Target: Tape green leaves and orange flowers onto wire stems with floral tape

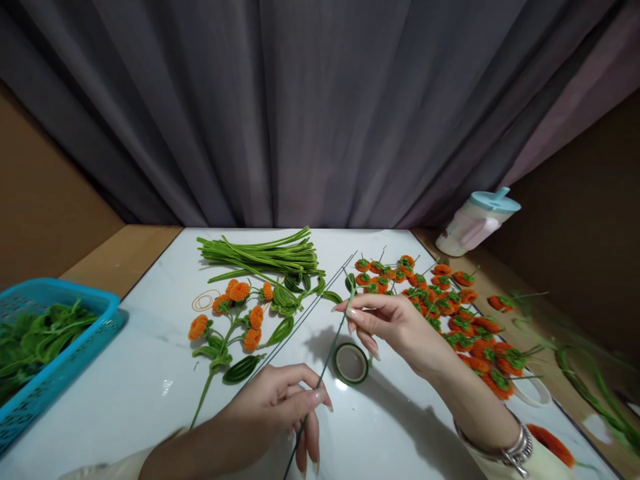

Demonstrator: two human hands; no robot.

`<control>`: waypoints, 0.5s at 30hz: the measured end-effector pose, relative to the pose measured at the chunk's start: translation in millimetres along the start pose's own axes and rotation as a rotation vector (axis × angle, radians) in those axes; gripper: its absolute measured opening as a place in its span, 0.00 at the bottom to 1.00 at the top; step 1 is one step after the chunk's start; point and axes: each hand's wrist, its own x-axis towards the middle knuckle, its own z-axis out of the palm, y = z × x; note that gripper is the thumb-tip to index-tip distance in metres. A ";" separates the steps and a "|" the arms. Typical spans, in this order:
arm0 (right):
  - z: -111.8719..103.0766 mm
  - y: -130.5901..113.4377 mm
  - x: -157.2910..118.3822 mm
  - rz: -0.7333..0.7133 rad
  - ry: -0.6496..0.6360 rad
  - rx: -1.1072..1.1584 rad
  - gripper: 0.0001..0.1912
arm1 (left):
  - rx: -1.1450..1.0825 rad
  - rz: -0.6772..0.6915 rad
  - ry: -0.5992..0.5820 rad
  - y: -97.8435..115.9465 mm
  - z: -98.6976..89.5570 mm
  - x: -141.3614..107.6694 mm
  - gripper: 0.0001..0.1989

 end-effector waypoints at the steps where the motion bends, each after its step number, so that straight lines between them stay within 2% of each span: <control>1: -0.3 -0.4 -0.1 0.006 0.003 -0.008 0.14 | 0.004 -0.004 -0.004 0.6 -0.1 -0.3 0.14; 15: -2.7 -1.9 0.0 0.001 0.022 -0.060 0.14 | -0.104 0.030 -0.004 -11.7 -4.3 4.3 0.12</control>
